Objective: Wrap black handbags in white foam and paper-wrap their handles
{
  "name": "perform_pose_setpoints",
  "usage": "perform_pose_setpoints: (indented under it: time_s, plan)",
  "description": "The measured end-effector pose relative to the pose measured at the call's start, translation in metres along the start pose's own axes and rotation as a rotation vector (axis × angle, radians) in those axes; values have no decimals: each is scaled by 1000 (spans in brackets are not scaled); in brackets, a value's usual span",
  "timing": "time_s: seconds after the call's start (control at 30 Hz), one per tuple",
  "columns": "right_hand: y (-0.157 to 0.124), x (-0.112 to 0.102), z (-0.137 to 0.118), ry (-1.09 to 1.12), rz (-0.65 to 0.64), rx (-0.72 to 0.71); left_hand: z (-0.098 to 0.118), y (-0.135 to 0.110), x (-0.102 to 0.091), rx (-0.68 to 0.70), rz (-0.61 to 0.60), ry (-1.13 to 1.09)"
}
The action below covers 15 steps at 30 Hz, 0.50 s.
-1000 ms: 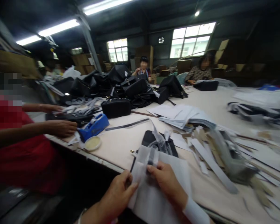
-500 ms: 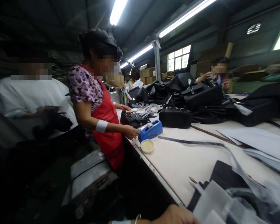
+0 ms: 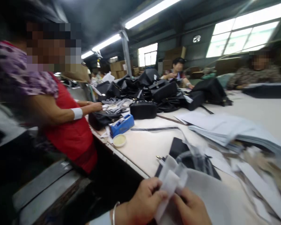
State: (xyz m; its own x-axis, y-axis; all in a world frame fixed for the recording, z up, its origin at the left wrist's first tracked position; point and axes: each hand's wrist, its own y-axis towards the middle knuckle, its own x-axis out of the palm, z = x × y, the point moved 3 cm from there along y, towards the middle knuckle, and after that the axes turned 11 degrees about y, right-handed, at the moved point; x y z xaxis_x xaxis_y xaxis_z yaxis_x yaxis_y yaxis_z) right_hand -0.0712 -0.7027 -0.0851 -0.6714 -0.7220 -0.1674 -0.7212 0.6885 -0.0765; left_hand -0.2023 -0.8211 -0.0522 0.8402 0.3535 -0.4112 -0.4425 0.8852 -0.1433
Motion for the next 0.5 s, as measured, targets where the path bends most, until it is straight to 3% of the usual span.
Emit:
perform_pose_setpoints:
  time_s: [0.13,0.23,0.5]
  plan:
    - [-6,7,-26,189,-50,0,-6,10,5,11,-60,-161]
    - [-1,11,-30,228,-54,-10,-9,14,9,-25,-115,-227]
    - [-7,10,-24,251,-102,-132,-4,12,7,0,-17,96]
